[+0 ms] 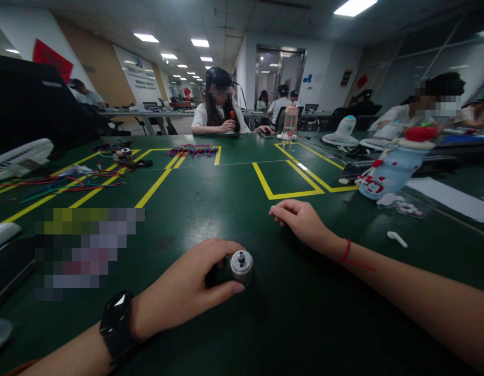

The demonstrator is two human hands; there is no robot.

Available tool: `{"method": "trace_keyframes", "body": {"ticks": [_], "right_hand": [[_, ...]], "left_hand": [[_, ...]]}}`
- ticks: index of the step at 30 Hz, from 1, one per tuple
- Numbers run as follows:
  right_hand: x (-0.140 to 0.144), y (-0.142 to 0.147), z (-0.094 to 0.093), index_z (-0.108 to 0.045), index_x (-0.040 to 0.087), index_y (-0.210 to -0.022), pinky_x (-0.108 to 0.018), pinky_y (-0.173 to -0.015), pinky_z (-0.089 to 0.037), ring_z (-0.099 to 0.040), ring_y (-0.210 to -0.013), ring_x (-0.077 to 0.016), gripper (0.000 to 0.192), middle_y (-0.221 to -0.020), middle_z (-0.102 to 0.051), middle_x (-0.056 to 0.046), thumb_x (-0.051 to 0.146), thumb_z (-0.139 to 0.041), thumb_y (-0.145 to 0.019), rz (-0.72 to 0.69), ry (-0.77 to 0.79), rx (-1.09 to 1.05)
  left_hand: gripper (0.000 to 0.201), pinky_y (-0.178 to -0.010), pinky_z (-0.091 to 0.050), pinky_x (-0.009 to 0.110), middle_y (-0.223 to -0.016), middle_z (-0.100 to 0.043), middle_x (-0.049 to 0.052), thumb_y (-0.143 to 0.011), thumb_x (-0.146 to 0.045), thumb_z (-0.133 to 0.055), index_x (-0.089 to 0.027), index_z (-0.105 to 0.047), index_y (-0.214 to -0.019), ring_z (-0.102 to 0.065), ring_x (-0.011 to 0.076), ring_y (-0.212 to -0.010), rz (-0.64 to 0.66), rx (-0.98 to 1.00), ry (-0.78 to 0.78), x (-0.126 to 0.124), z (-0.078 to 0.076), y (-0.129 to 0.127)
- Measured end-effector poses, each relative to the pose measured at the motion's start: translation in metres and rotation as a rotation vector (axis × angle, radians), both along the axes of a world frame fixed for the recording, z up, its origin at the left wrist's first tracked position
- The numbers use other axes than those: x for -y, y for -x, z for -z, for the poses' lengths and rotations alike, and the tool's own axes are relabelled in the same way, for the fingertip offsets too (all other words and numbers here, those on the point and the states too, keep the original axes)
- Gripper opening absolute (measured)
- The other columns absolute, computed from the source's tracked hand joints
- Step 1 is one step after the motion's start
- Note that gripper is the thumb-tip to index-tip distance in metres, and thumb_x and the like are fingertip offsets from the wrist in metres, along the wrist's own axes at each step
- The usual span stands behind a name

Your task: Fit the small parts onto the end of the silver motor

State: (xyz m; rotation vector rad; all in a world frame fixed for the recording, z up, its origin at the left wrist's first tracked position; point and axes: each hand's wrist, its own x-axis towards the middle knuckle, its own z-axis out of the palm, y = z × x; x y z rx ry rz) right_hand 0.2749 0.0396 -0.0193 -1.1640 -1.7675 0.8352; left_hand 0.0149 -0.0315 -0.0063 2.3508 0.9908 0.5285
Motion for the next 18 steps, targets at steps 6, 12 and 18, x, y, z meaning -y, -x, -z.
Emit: {"method": "trace_keyframes", "body": {"ticks": [6, 12, 18], "right_hand": [[0.031, 0.022, -0.018, -0.068, 0.014, -0.085, -0.027, -0.065, -0.044, -0.057, -0.073, -0.0137, 0.018, -0.081, -0.064, -0.003, 0.030, -0.059, -0.086, -0.151, -0.070, 0.093], [0.058, 0.044, -0.029, -0.067, 0.017, -0.097, -0.026, -0.073, -0.047, -0.058, -0.081, -0.0128, 0.014, -0.092, -0.063, -0.003, 0.023, -0.058, -0.088, -0.419, -0.167, 0.122], [0.064, 0.053, -0.034, -0.067, 0.018, -0.091, -0.024, -0.068, -0.046, -0.056, -0.076, -0.0114, 0.008, -0.088, -0.061, -0.001, 0.021, -0.063, -0.084, -0.351, -0.194, 0.120]], "left_hand": [[0.030, -0.078, -0.046, 0.034, -0.105, -0.062, 0.003, -0.086, -0.032, -0.064, -0.026, -0.053, -0.113, -0.057, 0.0214, -0.092, -0.012, -0.014, 0.019, 0.000, -0.002, 0.000], [0.026, -0.073, -0.044, 0.033, -0.099, -0.062, 0.002, -0.086, -0.033, -0.064, -0.025, -0.054, -0.108, -0.056, 0.0204, -0.085, -0.008, -0.008, -0.005, -0.002, 0.004, 0.006], [0.024, -0.070, -0.044, 0.032, -0.096, -0.062, 0.001, -0.086, -0.031, -0.064, -0.026, -0.055, -0.108, -0.056, 0.0196, -0.082, -0.001, 0.001, -0.001, -0.001, 0.005, 0.007]]}}
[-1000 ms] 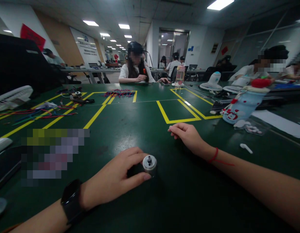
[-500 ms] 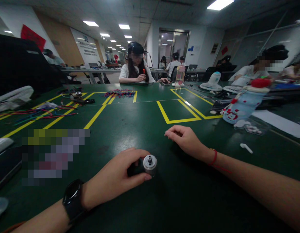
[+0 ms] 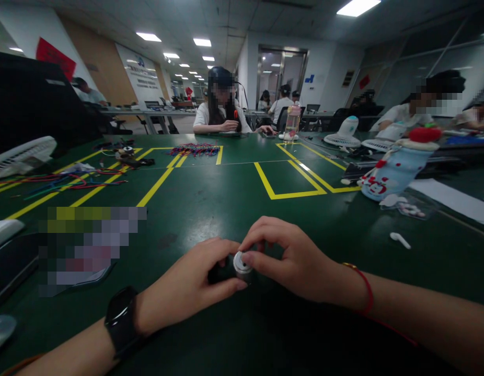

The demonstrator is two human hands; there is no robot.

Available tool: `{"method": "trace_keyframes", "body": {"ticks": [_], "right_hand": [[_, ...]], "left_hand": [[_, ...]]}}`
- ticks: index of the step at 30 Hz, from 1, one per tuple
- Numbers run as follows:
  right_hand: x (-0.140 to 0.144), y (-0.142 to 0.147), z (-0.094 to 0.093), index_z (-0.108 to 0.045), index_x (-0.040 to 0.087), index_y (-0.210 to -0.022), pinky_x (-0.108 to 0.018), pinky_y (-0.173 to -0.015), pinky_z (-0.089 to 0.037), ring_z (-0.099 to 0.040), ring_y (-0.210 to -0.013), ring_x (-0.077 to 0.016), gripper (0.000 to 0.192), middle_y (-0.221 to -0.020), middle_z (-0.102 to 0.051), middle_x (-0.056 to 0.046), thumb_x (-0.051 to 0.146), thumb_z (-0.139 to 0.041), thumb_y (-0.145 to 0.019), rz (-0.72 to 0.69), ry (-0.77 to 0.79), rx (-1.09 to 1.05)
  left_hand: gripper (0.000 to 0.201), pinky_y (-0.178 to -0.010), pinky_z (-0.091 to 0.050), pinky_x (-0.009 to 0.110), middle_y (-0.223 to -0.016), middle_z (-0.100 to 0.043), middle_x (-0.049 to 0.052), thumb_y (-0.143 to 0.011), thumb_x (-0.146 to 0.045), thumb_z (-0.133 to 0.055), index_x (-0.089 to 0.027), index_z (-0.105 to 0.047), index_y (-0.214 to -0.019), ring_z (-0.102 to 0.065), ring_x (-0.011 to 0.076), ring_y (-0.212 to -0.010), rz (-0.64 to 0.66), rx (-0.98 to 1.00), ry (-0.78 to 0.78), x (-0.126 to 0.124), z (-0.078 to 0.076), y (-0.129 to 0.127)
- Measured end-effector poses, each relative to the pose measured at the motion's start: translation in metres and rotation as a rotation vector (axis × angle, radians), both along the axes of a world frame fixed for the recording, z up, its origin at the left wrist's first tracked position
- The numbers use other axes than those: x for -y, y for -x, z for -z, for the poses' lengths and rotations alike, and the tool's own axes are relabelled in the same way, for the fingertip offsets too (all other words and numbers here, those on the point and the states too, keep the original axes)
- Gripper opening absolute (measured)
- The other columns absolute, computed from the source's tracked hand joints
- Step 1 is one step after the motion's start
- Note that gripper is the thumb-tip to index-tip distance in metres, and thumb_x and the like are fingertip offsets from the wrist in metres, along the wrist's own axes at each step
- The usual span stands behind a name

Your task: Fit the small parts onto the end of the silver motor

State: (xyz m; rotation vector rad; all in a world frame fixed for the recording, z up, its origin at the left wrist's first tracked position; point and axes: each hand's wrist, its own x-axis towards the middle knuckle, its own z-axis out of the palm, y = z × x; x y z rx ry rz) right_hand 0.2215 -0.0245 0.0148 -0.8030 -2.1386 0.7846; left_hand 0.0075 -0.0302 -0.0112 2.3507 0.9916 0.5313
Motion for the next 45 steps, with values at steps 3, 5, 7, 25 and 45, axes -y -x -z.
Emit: {"method": "trace_keyframes", "body": {"ticks": [3, 5, 7, 25, 45], "right_hand": [[-0.003, -0.007, -0.004, -0.065, 0.018, -0.091, -0.025, -0.066, -0.045, -0.055, -0.074, -0.0117, 0.010, -0.085, -0.060, -0.001, 0.025, -0.062, -0.086, 0.058, 0.002, -0.040], [-0.007, -0.016, -0.004, -0.066, 0.018, -0.091, -0.026, -0.070, -0.046, -0.056, -0.079, -0.0128, 0.010, -0.088, -0.060, -0.002, 0.025, -0.063, -0.085, 0.027, 0.020, 0.007], [-0.013, -0.027, 0.000, -0.067, 0.018, -0.091, -0.028, -0.077, -0.047, -0.057, -0.086, -0.0141, 0.010, -0.095, -0.060, -0.003, 0.023, -0.065, -0.083, -0.051, 0.040, 0.096], [-0.026, -0.053, 0.015, -0.072, 0.021, -0.095, -0.033, -0.085, -0.044, -0.055, -0.092, -0.0161, 0.019, -0.104, -0.059, -0.005, 0.024, -0.072, -0.076, -0.223, 0.070, 0.251], [-0.052, -0.065, 0.026, -0.067, 0.013, -0.090, -0.027, -0.062, -0.043, -0.055, -0.068, -0.0135, 0.022, -0.078, -0.064, -0.004, 0.033, -0.058, -0.086, 0.263, 0.206, 0.043]], "left_hand": [[0.028, -0.075, -0.045, 0.034, -0.101, -0.063, 0.002, -0.085, -0.032, -0.063, -0.026, -0.054, -0.111, -0.057, 0.0209, -0.087, -0.007, 0.010, 0.008, 0.000, -0.003, 0.000], [0.029, -0.078, -0.045, 0.035, -0.104, -0.063, 0.003, -0.086, -0.032, -0.063, -0.026, -0.054, -0.112, -0.057, 0.0216, -0.091, 0.001, 0.013, 0.012, 0.001, -0.005, -0.001], [0.029, -0.079, -0.046, 0.035, -0.105, -0.063, 0.003, -0.086, -0.031, -0.062, -0.026, -0.055, -0.113, -0.057, 0.0218, -0.092, 0.012, 0.008, 0.023, 0.001, -0.006, -0.003], [0.029, -0.082, -0.047, 0.036, -0.110, -0.062, 0.003, -0.087, -0.030, -0.061, -0.027, -0.053, -0.115, -0.057, 0.0220, -0.096, 0.014, 0.001, 0.051, -0.004, -0.004, -0.014], [0.028, -0.085, -0.045, 0.036, -0.113, -0.059, 0.003, -0.089, -0.027, -0.057, -0.026, -0.051, -0.116, -0.054, 0.0223, -0.099, 0.042, 0.006, 0.043, 0.001, -0.006, -0.013]]}}
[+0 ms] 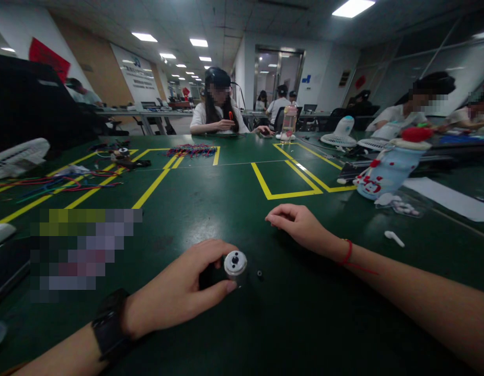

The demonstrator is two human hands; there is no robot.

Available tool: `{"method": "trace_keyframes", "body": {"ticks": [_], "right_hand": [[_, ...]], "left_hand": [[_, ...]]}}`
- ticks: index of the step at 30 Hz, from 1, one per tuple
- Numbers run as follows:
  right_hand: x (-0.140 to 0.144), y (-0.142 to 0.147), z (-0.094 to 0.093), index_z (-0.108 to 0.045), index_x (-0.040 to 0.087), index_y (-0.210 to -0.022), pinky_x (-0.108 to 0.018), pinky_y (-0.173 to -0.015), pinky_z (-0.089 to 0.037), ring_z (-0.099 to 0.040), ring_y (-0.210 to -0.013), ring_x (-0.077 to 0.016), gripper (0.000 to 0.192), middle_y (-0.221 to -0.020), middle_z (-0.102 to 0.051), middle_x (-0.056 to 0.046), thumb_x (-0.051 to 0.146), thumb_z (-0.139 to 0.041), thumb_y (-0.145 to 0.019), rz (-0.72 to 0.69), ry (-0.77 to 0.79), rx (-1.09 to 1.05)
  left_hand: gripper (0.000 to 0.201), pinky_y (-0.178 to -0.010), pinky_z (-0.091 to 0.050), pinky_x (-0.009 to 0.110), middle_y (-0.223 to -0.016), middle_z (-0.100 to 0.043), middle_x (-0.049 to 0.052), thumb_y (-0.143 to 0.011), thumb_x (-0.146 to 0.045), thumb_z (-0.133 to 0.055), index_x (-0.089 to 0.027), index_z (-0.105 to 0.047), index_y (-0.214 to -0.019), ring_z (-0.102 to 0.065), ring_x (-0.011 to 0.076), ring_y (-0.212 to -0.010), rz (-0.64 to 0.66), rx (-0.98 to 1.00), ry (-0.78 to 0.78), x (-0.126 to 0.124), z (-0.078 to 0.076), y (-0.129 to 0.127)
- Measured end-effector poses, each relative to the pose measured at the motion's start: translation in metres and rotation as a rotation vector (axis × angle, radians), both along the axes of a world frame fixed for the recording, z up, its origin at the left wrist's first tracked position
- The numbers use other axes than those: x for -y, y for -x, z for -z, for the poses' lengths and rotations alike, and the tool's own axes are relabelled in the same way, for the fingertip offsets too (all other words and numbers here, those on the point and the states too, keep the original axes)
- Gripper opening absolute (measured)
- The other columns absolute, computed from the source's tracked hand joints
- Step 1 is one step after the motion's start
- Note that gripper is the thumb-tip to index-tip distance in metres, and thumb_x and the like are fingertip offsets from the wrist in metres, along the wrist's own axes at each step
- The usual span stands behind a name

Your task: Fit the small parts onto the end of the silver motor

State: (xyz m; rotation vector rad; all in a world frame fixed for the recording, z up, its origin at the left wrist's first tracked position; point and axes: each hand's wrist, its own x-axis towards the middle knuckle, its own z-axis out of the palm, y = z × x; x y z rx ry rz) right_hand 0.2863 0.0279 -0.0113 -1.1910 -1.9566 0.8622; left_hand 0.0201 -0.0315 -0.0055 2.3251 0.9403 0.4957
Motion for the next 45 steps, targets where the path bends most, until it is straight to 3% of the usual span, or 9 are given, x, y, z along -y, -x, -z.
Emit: {"method": "trace_keyframes", "body": {"ticks": [2, 6, 8, 13, 17, 28, 35, 38, 45], "right_hand": [[0.004, 0.000, -0.004, -0.069, 0.016, -0.091, -0.027, -0.064, -0.043, -0.055, -0.070, -0.0136, 0.020, -0.081, -0.064, -0.003, 0.032, -0.065, -0.081, -0.121, -0.006, 0.060], [0.015, 0.004, -0.009, -0.071, 0.022, -0.092, -0.033, -0.084, -0.040, -0.055, -0.090, -0.0174, 0.026, -0.096, -0.062, -0.002, 0.035, -0.077, -0.070, -0.474, -0.162, 0.276], [0.020, 0.008, -0.009, -0.072, 0.024, -0.088, -0.035, -0.087, -0.038, -0.054, -0.092, -0.0177, 0.020, -0.096, -0.060, -0.002, 0.035, -0.076, -0.072, -0.506, -0.229, 0.335], [0.031, 0.022, -0.011, -0.069, 0.019, -0.089, -0.027, -0.073, -0.043, -0.054, -0.082, -0.0134, 0.010, -0.090, -0.055, -0.002, 0.024, -0.068, -0.080, -0.388, -0.246, 0.142], [0.042, 0.039, -0.019, -0.068, 0.018, -0.095, -0.026, -0.076, -0.044, -0.054, -0.084, -0.0125, 0.013, -0.091, -0.053, -0.002, 0.024, -0.065, -0.084, -0.264, -0.297, -0.031], [0.051, 0.055, -0.028, -0.069, 0.017, -0.095, -0.027, -0.080, -0.045, -0.056, -0.086, -0.0130, 0.014, -0.095, -0.058, -0.004, 0.023, -0.064, -0.083, -0.309, -0.299, 0.049], [0.017, 0.030, -0.015, -0.068, 0.017, -0.087, -0.028, -0.072, -0.044, -0.057, -0.079, -0.0143, 0.016, -0.086, -0.065, -0.003, 0.028, -0.057, -0.088, -0.061, -0.306, 0.033], [-0.005, 0.015, 0.000, -0.069, 0.016, -0.082, -0.028, -0.068, -0.043, -0.057, -0.074, -0.0150, 0.019, -0.081, -0.066, -0.004, 0.031, -0.059, -0.086, 0.054, -0.217, 0.054], [-0.020, 0.007, 0.016, -0.069, 0.014, -0.085, -0.026, -0.061, -0.044, -0.058, -0.066, -0.0136, 0.030, -0.073, -0.065, -0.003, 0.039, -0.053, -0.088, 0.066, -0.105, 0.049]], "left_hand": [[0.027, -0.085, -0.044, 0.035, -0.112, -0.059, 0.002, -0.088, -0.026, -0.057, -0.027, -0.051, -0.115, -0.054, 0.0217, -0.099, 0.001, 0.000, 0.003, 0.000, 0.001, 0.000], [0.025, -0.083, -0.044, 0.034, -0.109, -0.059, 0.001, -0.088, -0.024, -0.057, -0.027, -0.050, -0.112, -0.054, 0.0204, -0.097, 0.009, -0.005, 0.008, -0.002, 0.001, -0.001], [0.024, -0.082, -0.044, 0.034, -0.108, -0.059, 0.000, -0.088, -0.023, -0.058, -0.027, -0.050, -0.110, -0.054, 0.0199, -0.096, 0.009, -0.006, 0.012, -0.004, 0.001, -0.002], [0.025, -0.083, -0.043, 0.034, -0.108, -0.058, -0.001, -0.088, -0.022, -0.058, -0.028, -0.050, -0.110, -0.054, 0.0195, -0.096, 0.012, 0.002, -0.003, -0.004, 0.000, -0.001], [0.021, -0.081, -0.043, 0.034, -0.103, -0.058, -0.001, -0.088, -0.025, -0.058, -0.027, -0.049, -0.108, -0.054, 0.0194, -0.093, 0.014, 0.002, -0.031, -0.002, 0.002, 0.004], [0.019, -0.079, -0.043, 0.034, -0.100, -0.057, 0.001, -0.088, -0.025, -0.058, -0.025, -0.050, -0.105, -0.054, 0.0207, -0.092, -0.004, -0.011, -0.054, -0.001, 0.002, 0.007], [0.024, -0.081, -0.043, 0.033, -0.104, -0.059, -0.001, -0.087, -0.024, -0.059, -0.027, -0.052, -0.109, -0.055, 0.0195, -0.092, 0.006, 0.007, -0.018, -0.002, 0.001, 0.007], [0.028, -0.083, -0.043, 0.034, -0.108, -0.059, -0.001, -0.087, -0.024, -0.059, -0.029, -0.051, -0.113, -0.055, 0.0197, -0.096, 0.001, 0.008, -0.021, -0.003, 0.002, 0.006], [0.035, -0.086, -0.044, 0.036, -0.114, -0.059, 0.001, -0.086, -0.026, -0.062, -0.029, -0.049, -0.118, -0.055, 0.0214, -0.100, 0.011, 0.000, -0.035, -0.002, 0.004, 0.008]]}}
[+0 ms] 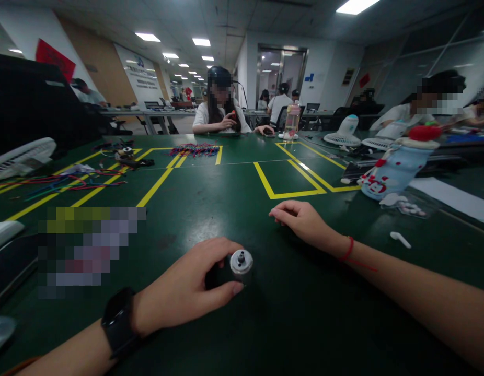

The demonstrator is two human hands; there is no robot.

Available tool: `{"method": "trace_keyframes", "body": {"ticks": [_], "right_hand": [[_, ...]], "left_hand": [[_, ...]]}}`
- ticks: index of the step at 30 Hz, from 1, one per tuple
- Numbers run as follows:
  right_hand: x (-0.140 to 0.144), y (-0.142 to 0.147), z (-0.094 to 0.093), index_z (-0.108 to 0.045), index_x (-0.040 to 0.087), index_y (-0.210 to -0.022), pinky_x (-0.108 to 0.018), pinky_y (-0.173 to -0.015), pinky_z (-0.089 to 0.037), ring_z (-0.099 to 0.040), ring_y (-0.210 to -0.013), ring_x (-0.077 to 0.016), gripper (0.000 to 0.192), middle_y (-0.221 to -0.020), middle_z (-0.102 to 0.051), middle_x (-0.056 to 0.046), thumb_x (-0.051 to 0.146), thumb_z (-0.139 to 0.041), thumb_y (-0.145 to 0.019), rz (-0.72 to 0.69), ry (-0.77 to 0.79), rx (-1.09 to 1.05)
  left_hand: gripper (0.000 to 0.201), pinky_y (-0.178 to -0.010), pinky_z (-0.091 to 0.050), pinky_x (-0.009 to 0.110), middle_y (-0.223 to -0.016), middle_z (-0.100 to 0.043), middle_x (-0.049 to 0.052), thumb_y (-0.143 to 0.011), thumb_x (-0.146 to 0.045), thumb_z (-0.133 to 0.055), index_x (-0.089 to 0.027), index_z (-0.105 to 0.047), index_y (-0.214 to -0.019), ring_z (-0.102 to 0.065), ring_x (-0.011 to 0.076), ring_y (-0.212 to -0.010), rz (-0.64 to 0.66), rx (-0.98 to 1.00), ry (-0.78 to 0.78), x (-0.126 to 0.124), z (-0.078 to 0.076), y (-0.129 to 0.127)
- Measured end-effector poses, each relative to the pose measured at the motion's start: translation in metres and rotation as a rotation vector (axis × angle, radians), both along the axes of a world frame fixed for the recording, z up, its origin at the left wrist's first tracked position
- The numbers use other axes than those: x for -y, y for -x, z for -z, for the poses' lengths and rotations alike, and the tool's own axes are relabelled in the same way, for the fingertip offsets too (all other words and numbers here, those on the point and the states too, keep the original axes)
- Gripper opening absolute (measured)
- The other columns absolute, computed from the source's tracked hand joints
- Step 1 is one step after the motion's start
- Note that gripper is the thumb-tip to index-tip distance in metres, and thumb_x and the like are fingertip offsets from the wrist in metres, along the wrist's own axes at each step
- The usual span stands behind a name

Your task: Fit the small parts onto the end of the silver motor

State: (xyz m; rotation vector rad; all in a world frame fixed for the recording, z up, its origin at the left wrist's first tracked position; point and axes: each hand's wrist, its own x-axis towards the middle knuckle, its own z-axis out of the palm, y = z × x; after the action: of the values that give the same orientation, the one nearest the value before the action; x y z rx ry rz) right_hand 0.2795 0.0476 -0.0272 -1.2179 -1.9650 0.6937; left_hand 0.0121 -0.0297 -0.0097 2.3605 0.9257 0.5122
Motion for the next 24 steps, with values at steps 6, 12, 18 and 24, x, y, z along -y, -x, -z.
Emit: {"method": "trace_keyframes", "body": {"ticks": [6, 12, 18, 24], "right_hand": [[0.005, 0.003, -0.004, -0.069, 0.013, -0.089, -0.027, -0.061, -0.043, -0.057, -0.067, -0.0135, 0.030, -0.077, -0.066, -0.004, 0.038, -0.052, -0.088, -0.042, 0.021, 0.088], [0.008, 0.005, -0.006, -0.069, 0.015, -0.087, -0.026, -0.060, -0.038, -0.052, -0.067, -0.0123, 0.020, -0.079, -0.062, -0.003, 0.031, -0.057, -0.086, -0.111, -0.061, 0.224], [0.018, 0.011, -0.011, -0.066, 0.017, -0.087, -0.029, -0.070, -0.037, -0.049, -0.073, -0.0138, 0.009, -0.078, -0.057, -0.001, 0.021, -0.064, -0.079, -0.194, -0.193, 0.299], [0.044, 0.035, -0.020, -0.061, 0.017, -0.094, -0.026, -0.069, -0.042, -0.052, -0.077, -0.0128, 0.009, -0.085, -0.058, -0.002, 0.020, -0.054, -0.089, -0.264, -0.228, 0.023]], "left_hand": [[0.028, -0.083, -0.045, 0.037, -0.110, -0.059, 0.003, -0.089, -0.033, -0.060, -0.027, -0.051, -0.115, -0.055, 0.0222, -0.097, -0.013, -0.006, 0.010, 0.000, -0.001, -0.001], [0.024, -0.082, -0.044, 0.036, -0.108, -0.059, 0.003, -0.089, -0.031, -0.059, -0.026, -0.052, -0.111, -0.055, 0.0213, -0.095, -0.009, -0.008, 0.018, -0.001, -0.002, -0.002], [0.023, -0.082, -0.043, 0.035, -0.107, -0.059, 0.002, -0.089, -0.032, -0.059, -0.026, -0.052, -0.110, -0.054, 0.0210, -0.095, -0.014, -0.017, 0.004, -0.002, -0.002, -0.004], [0.020, -0.081, -0.045, 0.035, -0.103, -0.060, 0.003, -0.088, -0.032, -0.059, -0.024, -0.054, -0.105, -0.055, 0.0212, -0.091, -0.007, -0.014, -0.014, -0.005, 0.000, -0.001]]}}
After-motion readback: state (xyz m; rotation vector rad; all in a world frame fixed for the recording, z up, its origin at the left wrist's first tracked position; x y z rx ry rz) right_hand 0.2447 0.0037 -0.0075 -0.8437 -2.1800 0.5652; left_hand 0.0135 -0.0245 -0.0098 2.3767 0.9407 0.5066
